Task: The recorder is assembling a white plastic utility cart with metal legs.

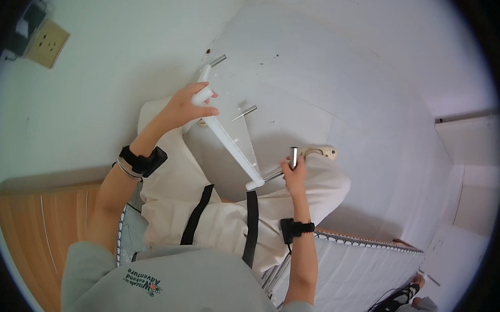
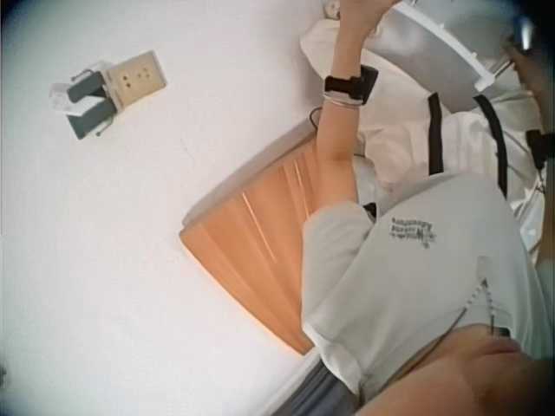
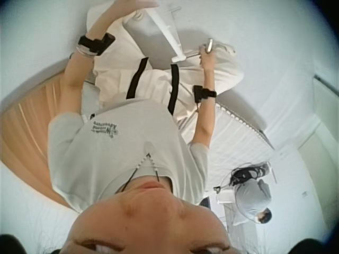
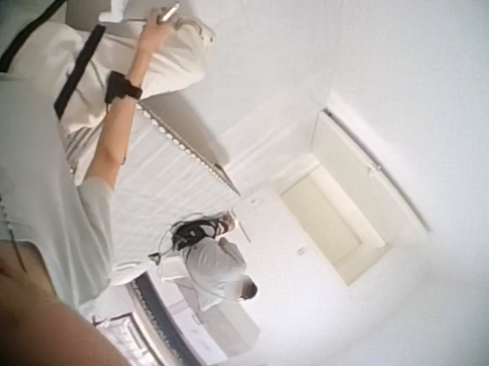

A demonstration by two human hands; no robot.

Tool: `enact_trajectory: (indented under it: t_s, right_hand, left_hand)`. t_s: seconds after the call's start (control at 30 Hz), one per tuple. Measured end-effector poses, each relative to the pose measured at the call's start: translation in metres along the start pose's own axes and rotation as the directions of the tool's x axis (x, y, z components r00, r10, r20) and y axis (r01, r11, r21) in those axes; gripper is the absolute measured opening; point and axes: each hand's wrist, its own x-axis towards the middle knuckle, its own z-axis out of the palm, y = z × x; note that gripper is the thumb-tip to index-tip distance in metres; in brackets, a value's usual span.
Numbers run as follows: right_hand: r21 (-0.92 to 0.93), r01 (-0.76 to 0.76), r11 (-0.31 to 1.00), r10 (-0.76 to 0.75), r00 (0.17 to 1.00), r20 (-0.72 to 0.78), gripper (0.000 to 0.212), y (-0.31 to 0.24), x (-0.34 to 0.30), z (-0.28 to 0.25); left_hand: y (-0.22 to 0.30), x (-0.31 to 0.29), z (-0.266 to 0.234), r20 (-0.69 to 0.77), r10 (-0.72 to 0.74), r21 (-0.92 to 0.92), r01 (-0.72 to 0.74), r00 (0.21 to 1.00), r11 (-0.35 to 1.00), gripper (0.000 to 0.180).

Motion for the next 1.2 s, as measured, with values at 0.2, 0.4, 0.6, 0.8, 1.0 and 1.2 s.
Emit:
enact_trajectory:
  t_s: [0.2,0.4,0.6,0.8,1.0,1.2]
  right_hand:
    - [0.071,0.096,0.993,-0.097,0.995,-0.001,0.020,-0.034,-0.002,-0.005]
    - [0.056,0.112,0.992,-0.113,0.994,0.012,0.019,-0.053,-0.010,-0.001]
    - [-0.393,0.313,0.865,-0.389,0.912,-0.131,0.028,-0.053,0.000,-0.030]
    - [-0.148,0.388,0.910,-0.403,0.910,-0.092,0.024,-0.178,-0.046,-0.038]
    - [-0.371,0.844,0.387,-0.801,0.507,0.318,0.030,-0.232,-0.073,-0.009]
    - [-0.475,0.866,0.153,-0.805,0.388,0.449,0.029,-0.215,-0.076,0.019]
  left_hand:
    - [0.043,-0.015,-0.032,0.157,-0.109,0.182,0.080,0.982,0.980,0.076]
    - [0.034,-0.038,-0.030,-0.018,0.094,0.186,-0.089,0.995,0.979,0.069]
    - [0.056,-0.057,-0.034,-0.058,0.299,0.150,-0.288,0.952,0.946,0.048]
    - [0.073,-0.068,-0.032,-0.068,0.405,0.203,-0.384,0.912,0.901,0.037]
    - [0.074,-0.065,-0.015,0.094,0.501,0.268,-0.506,0.860,0.820,0.036]
    - [0.061,-0.075,0.004,0.174,0.461,0.317,-0.493,0.870,0.810,0.033]
